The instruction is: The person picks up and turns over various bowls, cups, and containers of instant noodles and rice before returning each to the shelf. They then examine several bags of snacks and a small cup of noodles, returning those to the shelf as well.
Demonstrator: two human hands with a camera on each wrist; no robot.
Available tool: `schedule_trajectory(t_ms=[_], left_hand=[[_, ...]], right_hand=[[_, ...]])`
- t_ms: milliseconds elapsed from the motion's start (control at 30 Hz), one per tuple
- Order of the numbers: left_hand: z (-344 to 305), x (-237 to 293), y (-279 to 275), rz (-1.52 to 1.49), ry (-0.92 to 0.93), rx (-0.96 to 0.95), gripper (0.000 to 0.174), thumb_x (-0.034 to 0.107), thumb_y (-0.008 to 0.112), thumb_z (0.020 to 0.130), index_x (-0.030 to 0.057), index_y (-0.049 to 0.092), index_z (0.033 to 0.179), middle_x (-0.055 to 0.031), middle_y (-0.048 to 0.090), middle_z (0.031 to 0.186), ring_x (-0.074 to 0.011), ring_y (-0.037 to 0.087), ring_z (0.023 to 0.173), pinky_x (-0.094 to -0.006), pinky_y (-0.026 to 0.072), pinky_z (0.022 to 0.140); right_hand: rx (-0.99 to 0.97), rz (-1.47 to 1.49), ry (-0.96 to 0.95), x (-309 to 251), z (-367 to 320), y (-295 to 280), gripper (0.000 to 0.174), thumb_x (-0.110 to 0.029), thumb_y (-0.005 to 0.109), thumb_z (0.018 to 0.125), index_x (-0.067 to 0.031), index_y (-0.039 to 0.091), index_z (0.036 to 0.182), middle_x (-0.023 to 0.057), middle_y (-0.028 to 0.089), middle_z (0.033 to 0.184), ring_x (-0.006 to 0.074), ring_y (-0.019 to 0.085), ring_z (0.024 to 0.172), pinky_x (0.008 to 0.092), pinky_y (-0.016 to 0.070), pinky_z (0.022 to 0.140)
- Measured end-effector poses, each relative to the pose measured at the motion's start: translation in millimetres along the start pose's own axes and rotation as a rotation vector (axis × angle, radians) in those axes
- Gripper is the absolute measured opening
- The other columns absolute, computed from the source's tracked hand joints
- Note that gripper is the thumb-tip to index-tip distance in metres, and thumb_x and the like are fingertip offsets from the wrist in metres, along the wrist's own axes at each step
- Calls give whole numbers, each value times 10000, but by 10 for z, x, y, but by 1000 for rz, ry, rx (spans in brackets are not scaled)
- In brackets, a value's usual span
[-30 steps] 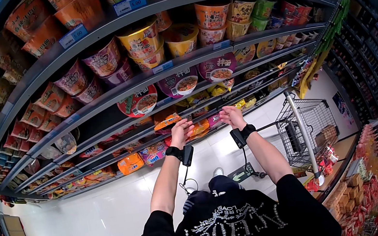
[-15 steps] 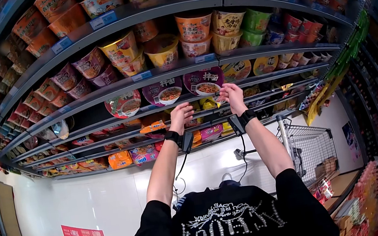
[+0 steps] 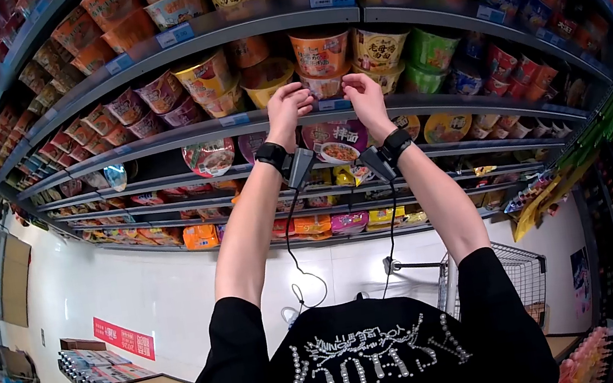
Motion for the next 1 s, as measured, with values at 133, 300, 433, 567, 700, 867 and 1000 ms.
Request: schedule_trajectory(t_ms=[133, 300, 433, 567, 700, 867, 1000], left_hand=[[242, 187, -17, 103, 124, 48, 421, 20, 551, 808, -22, 447, 1214, -145, 561, 1120, -178, 575, 953, -275, 479, 804], [655, 364, 5, 345, 194, 185, 614, 30, 591, 637, -47, 443, 1228, -170, 556, 1135, -267, 523, 1063, -310, 403, 901], [852, 420, 178, 398, -1, 118, 540, 59, 574, 640, -99, 427, 1135, -186, 532, 1071, -265, 510, 989, -327, 411, 819], [751, 512, 374, 304, -34, -3, 418, 101, 570, 667, -141, 485, 996, -195, 535, 1049, -239, 503, 977, -309, 397, 819], [786, 358, 249, 332, -18, 47, 458, 105, 570, 649, -121, 444, 1027, -162, 534, 964, -218, 507, 910, -297, 402, 768], [686, 414, 79, 150, 183, 68, 382, 85, 553, 638, -25, 398, 969, -69, 472, 771, -171, 470, 763, -291, 393, 688], [376, 497, 45, -83, 122, 19, 467, 84, 521, 638, 57, 364, 1077, -44, 442, 763, -130, 419, 683, -262, 343, 676]], right_hand=[[32, -82, -14, -291, 210, -35, 317, -35, 539, 812, 49, 536, 1118, 123, 608, 1071, 192, 572, 995, 289, 435, 882], [-59, -361, 49, -334, 464, 94, 541, -112, 568, 784, 49, 409, 1275, 196, 542, 1206, 276, 527, 1109, 320, 395, 935], [-68, -414, 195, -272, 562, 119, 474, -177, 601, 737, 84, 485, 1116, 276, 551, 1123, 377, 524, 1085, 388, 416, 902], [-76, -333, 140, 37, 773, 125, 503, -149, 616, 721, 80, 463, 1142, 243, 553, 1122, 337, 541, 1062, 379, 423, 879], [-127, -14, 189, -247, 575, 136, 512, 40, 549, 710, 37, 421, 1206, 123, 536, 1152, 220, 504, 1057, 309, 402, 893], [-122, 112, 130, -117, 560, 185, 467, 68, 498, 695, 38, 438, 1157, 103, 547, 1089, 189, 532, 957, 290, 426, 844], [-83, 303, 146, -7, 452, 240, 459, -1, 493, 732, 12, 419, 1185, 96, 549, 1044, 174, 555, 888, 286, 443, 818]])
Point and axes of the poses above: each hand's wrist, its own z-axis towards the middle knuckle, its own y-axis out of the palm, x = y × z, the point moved 7 cm from there along z, towards the middle knuckle
